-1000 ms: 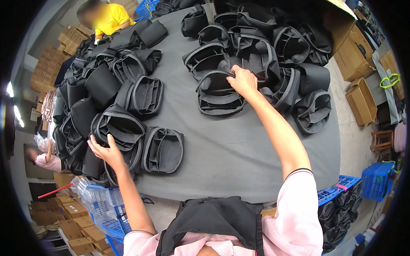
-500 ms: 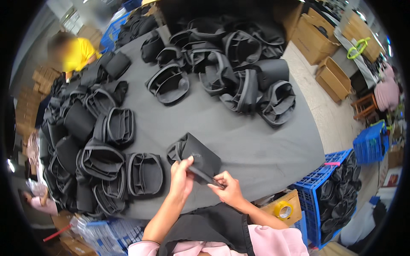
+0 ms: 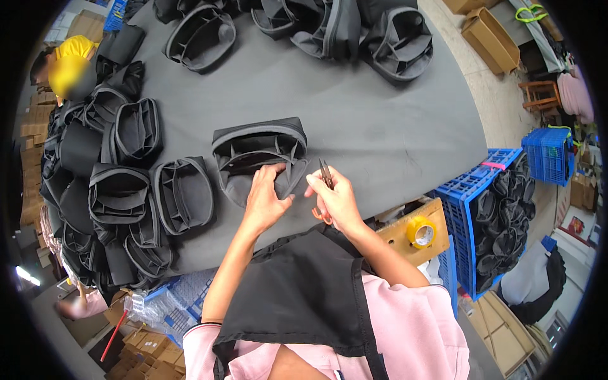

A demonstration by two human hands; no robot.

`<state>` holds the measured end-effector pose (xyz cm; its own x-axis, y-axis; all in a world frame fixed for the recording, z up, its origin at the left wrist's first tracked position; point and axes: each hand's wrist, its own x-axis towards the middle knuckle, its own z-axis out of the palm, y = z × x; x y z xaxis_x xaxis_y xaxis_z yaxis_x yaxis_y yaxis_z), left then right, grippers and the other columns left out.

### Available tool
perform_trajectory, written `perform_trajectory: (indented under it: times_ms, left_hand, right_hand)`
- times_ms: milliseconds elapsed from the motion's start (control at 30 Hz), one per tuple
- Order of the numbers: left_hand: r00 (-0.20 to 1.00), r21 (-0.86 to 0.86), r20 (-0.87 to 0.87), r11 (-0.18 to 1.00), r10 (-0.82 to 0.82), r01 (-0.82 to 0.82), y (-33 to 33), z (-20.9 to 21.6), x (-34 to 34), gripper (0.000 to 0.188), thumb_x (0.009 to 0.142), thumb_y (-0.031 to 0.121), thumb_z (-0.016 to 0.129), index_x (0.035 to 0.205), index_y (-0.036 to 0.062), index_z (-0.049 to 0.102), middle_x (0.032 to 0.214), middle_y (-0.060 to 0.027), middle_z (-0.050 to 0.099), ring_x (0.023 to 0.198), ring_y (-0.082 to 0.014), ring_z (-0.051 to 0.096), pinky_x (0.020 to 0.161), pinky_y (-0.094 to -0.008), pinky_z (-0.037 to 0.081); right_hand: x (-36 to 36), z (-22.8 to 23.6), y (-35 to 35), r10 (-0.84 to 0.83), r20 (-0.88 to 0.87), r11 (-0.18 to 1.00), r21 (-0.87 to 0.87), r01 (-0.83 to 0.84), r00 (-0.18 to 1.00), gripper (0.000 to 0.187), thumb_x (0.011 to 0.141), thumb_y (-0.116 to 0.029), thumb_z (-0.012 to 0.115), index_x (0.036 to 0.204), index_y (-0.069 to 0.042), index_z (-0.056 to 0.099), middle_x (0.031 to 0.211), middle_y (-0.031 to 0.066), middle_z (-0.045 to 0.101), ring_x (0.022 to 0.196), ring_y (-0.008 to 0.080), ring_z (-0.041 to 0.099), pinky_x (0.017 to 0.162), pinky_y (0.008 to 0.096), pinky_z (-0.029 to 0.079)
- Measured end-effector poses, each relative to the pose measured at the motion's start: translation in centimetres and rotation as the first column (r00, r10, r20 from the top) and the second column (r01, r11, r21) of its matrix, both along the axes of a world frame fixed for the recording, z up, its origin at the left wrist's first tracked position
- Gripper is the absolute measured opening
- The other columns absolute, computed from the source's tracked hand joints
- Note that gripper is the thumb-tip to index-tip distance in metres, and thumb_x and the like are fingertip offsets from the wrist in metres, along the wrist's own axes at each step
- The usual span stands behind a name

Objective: The recorder uses small scissors to trim threads and inspect black fabric sleeves or covers at a manufacturing station.

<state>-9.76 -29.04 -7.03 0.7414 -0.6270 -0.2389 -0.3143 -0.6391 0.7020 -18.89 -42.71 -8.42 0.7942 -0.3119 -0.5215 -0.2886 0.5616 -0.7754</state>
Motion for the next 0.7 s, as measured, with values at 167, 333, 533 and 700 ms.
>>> perform_trajectory:
  times_ms: [167,333,533,700]
  left_hand:
    - [0.998,-0.019,-0.069,1.0,0.004,-0.005,0.1,-0.7,-0.5,0.06,0.062,0.022,0.077,0.111,-0.0015,0.05,0.108,-0.0159,0.051,0.104,-0.0277,0.049,0.089,-0.0369,0.04]
    - [0.909,-0.026,-0.051,0.909,0.415,-0.416,-1.5,-0.6,-0.8,0.042,0.071,0.037,0.07,0.08,-0.0016,0.057,0.078,-0.0113,0.056,0.073,-0.0246,0.056,0.067,-0.0356,0.045]
    - [0.88,-0.103,-0.009,0.875,0.475,-0.474,-1.8,-2.0,-1.2,0.028,0.072,0.022,0.07,0.068,-0.0008,0.054,0.067,-0.0089,0.053,0.061,-0.022,0.053,0.058,-0.0339,0.043]
    - [0.878,-0.137,-0.015,0.869,0.478,-0.476,-1.7,-2.2,-1.0,0.024,0.07,0.015,0.071,0.068,-0.0006,0.052,0.066,-0.0084,0.052,0.058,-0.0209,0.051,0.056,-0.0328,0.042]
  right_hand:
    - [0.8,-1.6,0.6,0.003,-0.044,0.996,0.086,0.001,0.999,0.016,0.083,-0.015,0.064,0.08,-0.005,0.051,0.053,-0.0014,0.047,0.035,0.0035,0.036,0.032,0.0201,0.028]
    - [1.1,-1.1,1.6,0.016,-0.032,0.997,0.071,-0.014,0.999,0.016,0.081,-0.012,0.066,0.078,-0.004,0.052,0.062,-0.0044,0.05,0.05,0.0031,0.044,0.043,0.0185,0.034]
    - [-1.3,-3.5,1.5,0.084,0.003,0.89,-0.449,-0.074,0.996,0.018,0.083,-0.007,0.061,0.097,-0.003,0.05,0.084,0.0014,0.055,0.072,0.0058,0.051,0.063,0.0196,0.043]
    - [-2.5,-3.0,-0.3,0.193,-0.159,0.835,-0.492,-0.247,0.968,0.026,0.084,-0.006,0.06,0.107,-0.003,0.048,0.094,0.0013,0.054,0.083,0.0069,0.053,0.069,0.0207,0.042]
